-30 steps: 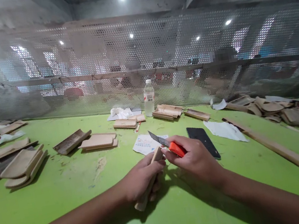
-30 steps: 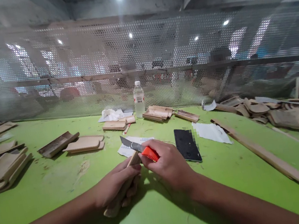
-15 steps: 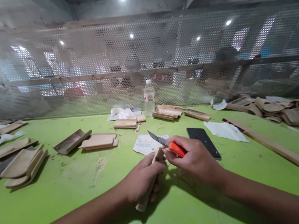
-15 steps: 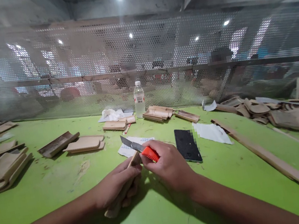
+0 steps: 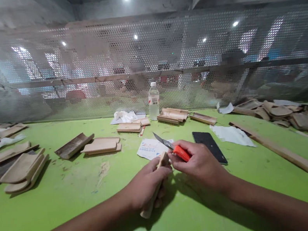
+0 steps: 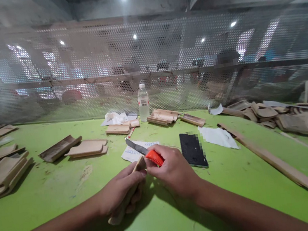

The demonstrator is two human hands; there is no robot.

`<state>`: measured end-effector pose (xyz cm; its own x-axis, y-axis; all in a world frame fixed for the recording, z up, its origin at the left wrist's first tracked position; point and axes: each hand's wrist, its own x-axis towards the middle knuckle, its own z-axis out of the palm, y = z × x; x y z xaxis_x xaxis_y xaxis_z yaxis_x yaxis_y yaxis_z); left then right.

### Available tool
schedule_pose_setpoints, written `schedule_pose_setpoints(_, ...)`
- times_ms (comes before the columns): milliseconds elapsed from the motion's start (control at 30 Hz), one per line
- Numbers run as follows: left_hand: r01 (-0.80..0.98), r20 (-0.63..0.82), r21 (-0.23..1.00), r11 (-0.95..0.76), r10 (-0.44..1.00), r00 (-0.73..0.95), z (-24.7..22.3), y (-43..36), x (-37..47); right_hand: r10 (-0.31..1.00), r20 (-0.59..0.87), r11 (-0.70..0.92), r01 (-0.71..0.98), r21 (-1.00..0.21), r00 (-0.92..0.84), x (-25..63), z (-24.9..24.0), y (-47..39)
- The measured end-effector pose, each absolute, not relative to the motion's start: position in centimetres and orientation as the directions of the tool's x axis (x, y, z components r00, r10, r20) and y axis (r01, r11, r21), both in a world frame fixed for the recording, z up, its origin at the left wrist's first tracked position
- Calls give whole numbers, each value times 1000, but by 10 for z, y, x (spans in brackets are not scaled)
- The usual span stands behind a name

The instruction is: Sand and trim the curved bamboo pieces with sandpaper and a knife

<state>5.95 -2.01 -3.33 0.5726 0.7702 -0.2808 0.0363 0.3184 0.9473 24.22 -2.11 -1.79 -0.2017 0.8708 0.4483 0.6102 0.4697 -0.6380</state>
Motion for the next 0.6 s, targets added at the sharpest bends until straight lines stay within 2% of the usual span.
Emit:
schedule_pose_setpoints(133,-33,-318,920,390,794,518,-36,-17,60,888,418,444,595,-670,-192,241,-19,-23)
schedule_pose_setpoints(233,-87,-355,886,455,789,502,-39,-14,59,876,435,466,600,-650,-209,241,-19,-25)
schedule_pose_setpoints(400,-62,-267,936,347,812,519,-40,-14,58,873,450,464,609,-643,-190,245,-17,-23)
schedule_pose_setpoints(600,13,-268,950,311,797,541,-40,-19,58,828,510,532,618,-579,-234,245,-19,-22)
